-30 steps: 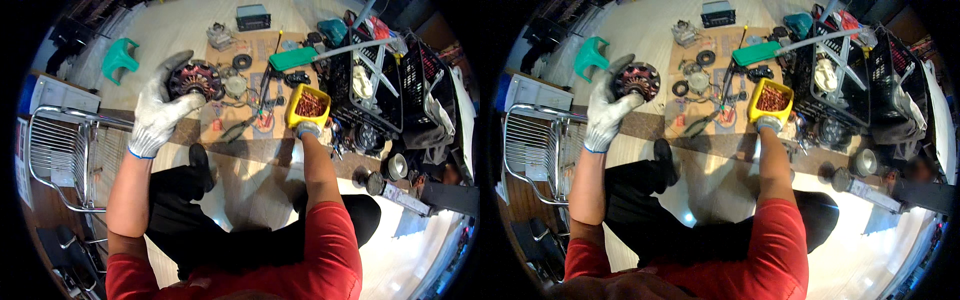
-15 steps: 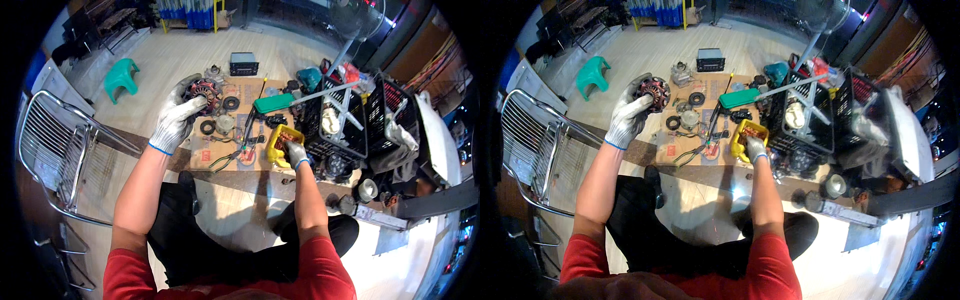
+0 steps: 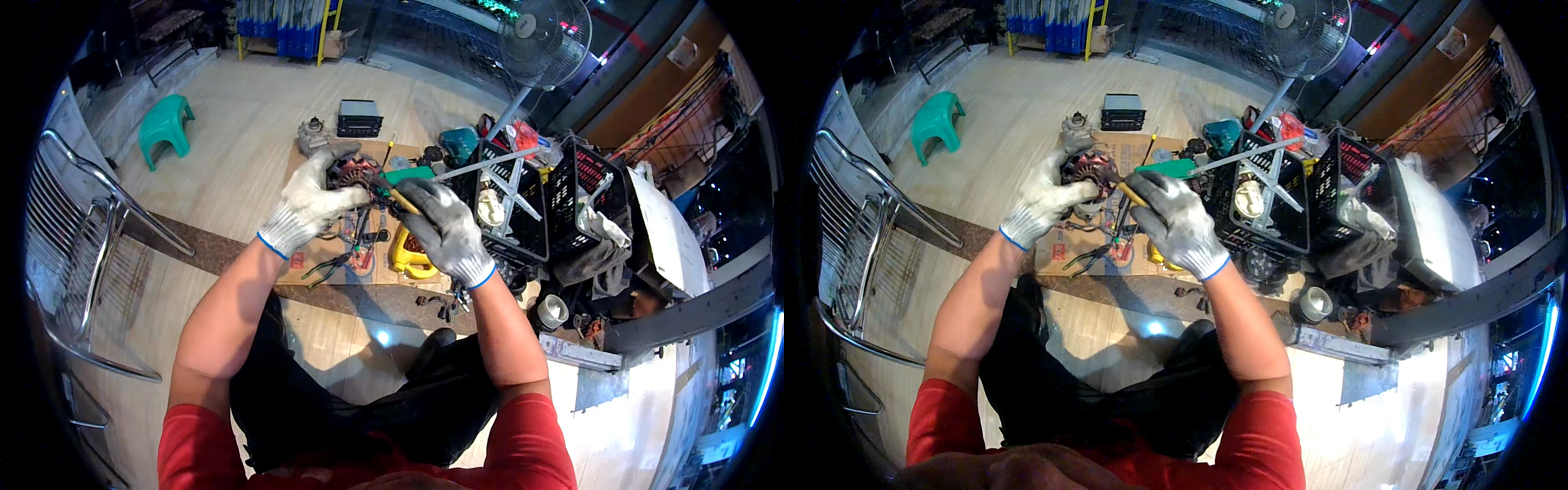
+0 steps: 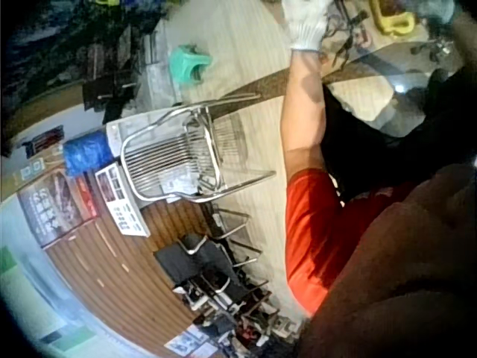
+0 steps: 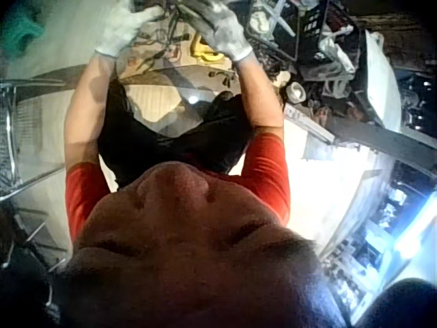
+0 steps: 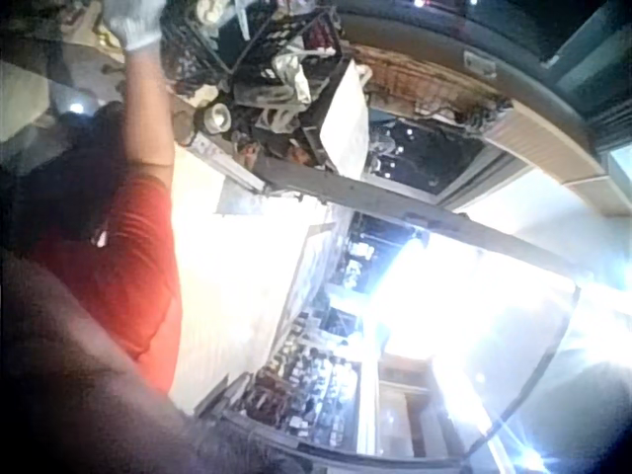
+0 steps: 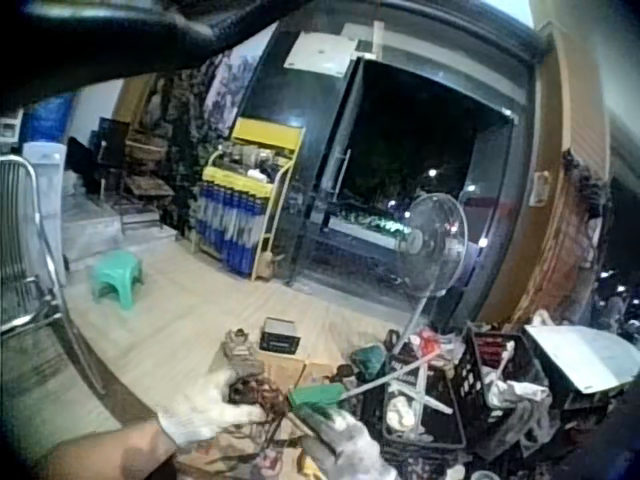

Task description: The person, wearing gloves, works on a copper motor stator by hand and using pliers, then measures a component with a digital caliper.

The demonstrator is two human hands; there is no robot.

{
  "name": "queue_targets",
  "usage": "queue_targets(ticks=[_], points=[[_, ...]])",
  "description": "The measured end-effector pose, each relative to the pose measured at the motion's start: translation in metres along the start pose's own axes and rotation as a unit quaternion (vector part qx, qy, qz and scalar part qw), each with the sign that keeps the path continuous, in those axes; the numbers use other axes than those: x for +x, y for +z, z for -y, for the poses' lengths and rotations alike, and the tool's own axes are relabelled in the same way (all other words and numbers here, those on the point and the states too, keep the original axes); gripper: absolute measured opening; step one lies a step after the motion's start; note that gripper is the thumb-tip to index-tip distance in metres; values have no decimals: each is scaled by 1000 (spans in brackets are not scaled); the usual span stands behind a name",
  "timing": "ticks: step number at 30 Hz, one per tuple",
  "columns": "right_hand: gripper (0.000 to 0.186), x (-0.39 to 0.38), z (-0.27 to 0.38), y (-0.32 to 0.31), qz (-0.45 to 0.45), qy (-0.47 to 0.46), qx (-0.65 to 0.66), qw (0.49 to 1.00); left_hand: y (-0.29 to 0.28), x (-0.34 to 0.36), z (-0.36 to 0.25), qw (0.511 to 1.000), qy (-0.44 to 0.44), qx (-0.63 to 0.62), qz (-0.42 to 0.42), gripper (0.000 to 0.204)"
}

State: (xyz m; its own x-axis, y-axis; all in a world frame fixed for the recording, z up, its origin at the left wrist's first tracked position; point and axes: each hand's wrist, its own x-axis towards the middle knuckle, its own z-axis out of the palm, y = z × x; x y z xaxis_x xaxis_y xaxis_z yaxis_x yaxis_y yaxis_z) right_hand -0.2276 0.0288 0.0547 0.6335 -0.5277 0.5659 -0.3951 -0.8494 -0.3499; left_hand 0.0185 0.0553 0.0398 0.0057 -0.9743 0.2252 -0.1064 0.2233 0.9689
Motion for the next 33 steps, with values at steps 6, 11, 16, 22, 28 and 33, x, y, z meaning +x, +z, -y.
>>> queue_targets(ticks=[6, 11, 16, 22, 28, 33], points=[[66, 1, 9, 15, 44, 51, -134, 989, 3, -3, -4, 998, -1, 58, 13, 78], [65, -2, 5, 24, 72, 108, -203, 970, 16, -1, -10, 991, 0, 129, 20, 79], [39, 1, -7, 23, -59, 100, 58, 992, 17, 5, 2, 1000, -1, 24, 9, 74], [33, -1, -7, 14, -31, 203, 79, 975, 10, 16, 18, 985, -1, -171, 3, 67], [47, -9, -12, 18, -10, 87, -147, 985, 9, 17, 19, 991, 16, -136, -7, 67], [42, -5, -6, 14, -29, 84, -318, 944, 14, 15, 15, 996, 34, -75, -15, 71]])
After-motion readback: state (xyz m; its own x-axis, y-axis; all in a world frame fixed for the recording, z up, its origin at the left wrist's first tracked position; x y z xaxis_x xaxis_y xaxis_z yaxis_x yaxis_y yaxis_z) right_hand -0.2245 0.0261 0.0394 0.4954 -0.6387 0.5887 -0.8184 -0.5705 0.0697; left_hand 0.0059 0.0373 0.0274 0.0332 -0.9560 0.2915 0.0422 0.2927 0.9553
